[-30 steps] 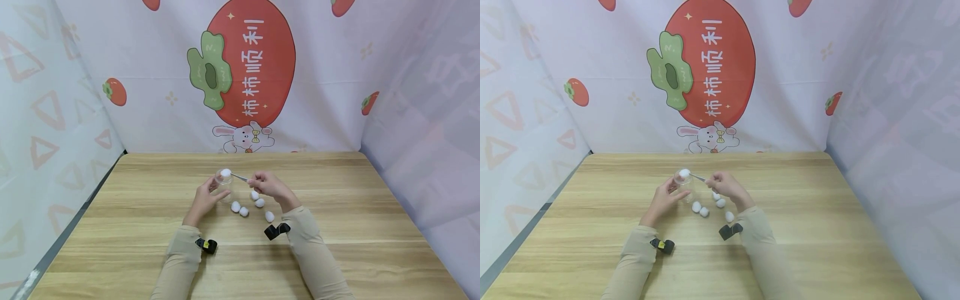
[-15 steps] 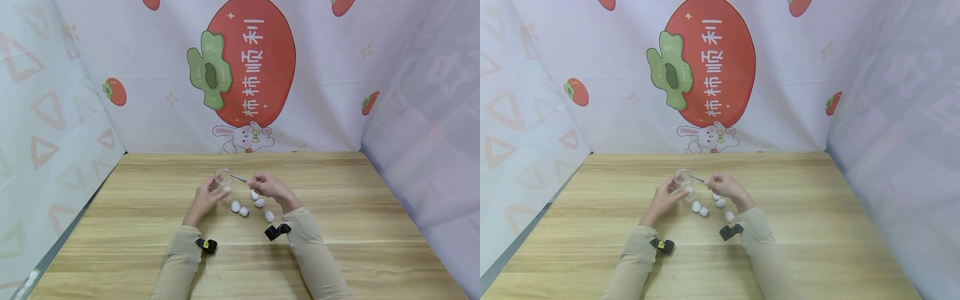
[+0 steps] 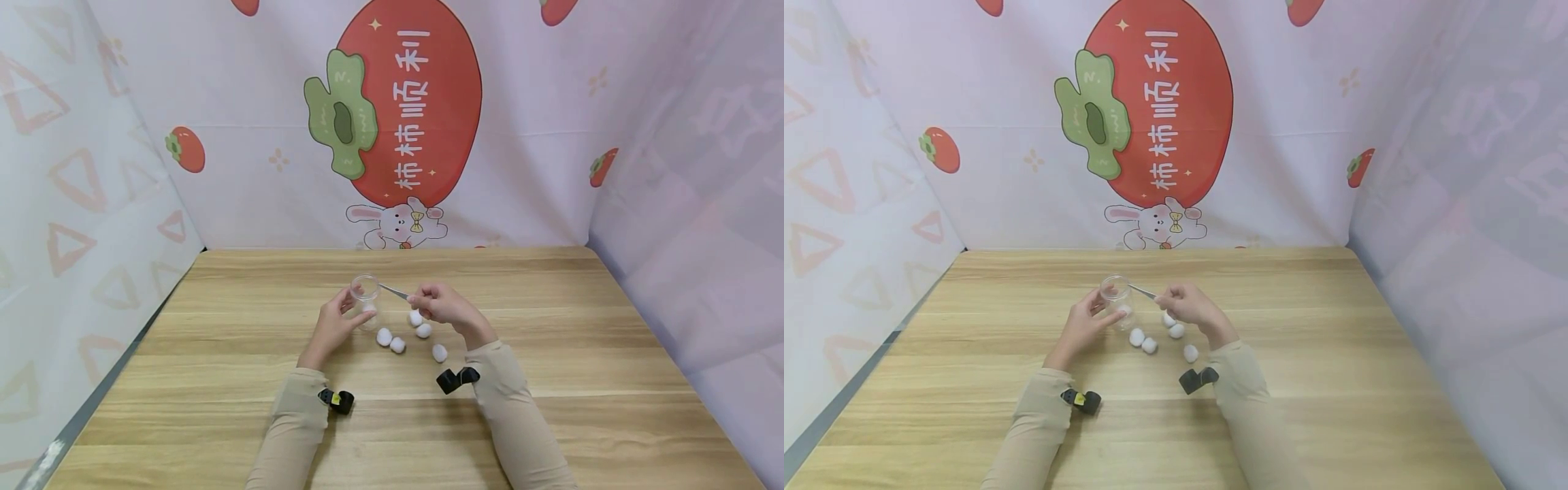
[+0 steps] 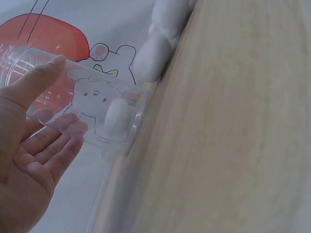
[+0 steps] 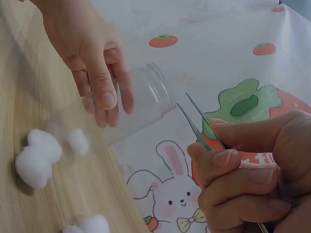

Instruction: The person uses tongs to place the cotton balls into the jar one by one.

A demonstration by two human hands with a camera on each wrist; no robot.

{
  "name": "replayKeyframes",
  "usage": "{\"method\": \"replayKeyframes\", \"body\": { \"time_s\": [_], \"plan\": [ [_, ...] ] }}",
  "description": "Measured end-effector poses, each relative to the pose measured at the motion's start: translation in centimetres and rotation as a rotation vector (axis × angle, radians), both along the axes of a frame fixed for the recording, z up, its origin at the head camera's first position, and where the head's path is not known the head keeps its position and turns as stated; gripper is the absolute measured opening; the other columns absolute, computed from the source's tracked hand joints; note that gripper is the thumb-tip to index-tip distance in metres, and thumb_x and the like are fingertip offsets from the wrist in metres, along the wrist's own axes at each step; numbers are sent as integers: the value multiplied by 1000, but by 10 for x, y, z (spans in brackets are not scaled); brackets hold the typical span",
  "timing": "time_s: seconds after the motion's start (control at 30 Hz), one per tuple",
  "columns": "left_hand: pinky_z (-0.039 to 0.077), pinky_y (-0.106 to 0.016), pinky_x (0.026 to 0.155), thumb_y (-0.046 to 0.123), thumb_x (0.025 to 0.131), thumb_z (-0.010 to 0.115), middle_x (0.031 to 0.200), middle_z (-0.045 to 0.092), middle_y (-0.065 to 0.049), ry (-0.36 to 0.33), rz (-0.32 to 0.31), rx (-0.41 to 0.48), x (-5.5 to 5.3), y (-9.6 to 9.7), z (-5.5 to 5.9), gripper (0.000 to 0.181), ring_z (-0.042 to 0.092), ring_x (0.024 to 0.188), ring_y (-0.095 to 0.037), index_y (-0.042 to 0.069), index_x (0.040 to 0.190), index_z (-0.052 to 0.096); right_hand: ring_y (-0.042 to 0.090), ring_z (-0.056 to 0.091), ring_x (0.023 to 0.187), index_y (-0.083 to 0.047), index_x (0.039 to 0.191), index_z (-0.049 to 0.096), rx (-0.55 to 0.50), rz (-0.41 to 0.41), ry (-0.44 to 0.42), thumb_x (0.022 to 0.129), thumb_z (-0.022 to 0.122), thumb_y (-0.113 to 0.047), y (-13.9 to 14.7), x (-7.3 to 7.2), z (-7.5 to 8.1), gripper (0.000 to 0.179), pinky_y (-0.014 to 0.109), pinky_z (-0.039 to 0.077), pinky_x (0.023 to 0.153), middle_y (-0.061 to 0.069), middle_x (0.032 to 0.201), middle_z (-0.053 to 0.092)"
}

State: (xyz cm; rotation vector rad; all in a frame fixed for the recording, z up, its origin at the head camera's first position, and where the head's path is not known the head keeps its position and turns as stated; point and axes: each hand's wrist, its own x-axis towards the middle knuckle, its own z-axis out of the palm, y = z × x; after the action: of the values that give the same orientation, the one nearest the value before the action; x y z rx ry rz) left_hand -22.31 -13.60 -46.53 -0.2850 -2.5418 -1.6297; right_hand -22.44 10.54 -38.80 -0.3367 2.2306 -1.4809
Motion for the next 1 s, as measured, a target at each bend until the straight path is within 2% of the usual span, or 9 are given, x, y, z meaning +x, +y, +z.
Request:
{"method": "replayKeyframes", "body": {
  "time_s": [0.2, 0.4, 0.6, 1.0],
  "plan": [
    [51, -39, 108, 18, 79, 79, 126, 63, -21, -4, 10, -15, 0, 1, -1, 65, 61, 119, -34, -2, 134, 51, 6, 27, 49, -6, 80, 52, -3, -3, -16, 99, 51, -17, 7, 2, -1, 23, 15, 22, 44, -4, 59, 42],
    [51, -40, 108, 17, 79, 79, 127, 62, -23, -7, 7, -15, 1, 2, -1, 66, 60, 120, -35, -2, 135, 50, 6, 27, 48, -1, 84, 54, 0, -11, -19, 99, 51, -17, 15, 3, -3, 22, 15, 21, 44, -4, 60, 43],
    [51, -39, 109, 18, 79, 79, 129, 61, -22, -15, 13, -14, 1, 2, 0, 66, 60, 121, -34, -1, 135, 50, 6, 27, 48, -7, 81, 54, 15, -25, -14, 99, 51, -17, 24, 3, -4, 21, 16, 22, 44, -3, 60, 43],
    [48, -40, 112, 18, 80, 78, 133, 59, -21, -36, -3, -2, 0, 0, -1, 66, 58, 125, -34, 0, 137, 48, 4, 27, 45, 1, 84, 54, 17, -27, -15, 98, 50, -16, 44, 5, -9, 22, 14, 20, 42, -4, 59, 43]
  ]
}}
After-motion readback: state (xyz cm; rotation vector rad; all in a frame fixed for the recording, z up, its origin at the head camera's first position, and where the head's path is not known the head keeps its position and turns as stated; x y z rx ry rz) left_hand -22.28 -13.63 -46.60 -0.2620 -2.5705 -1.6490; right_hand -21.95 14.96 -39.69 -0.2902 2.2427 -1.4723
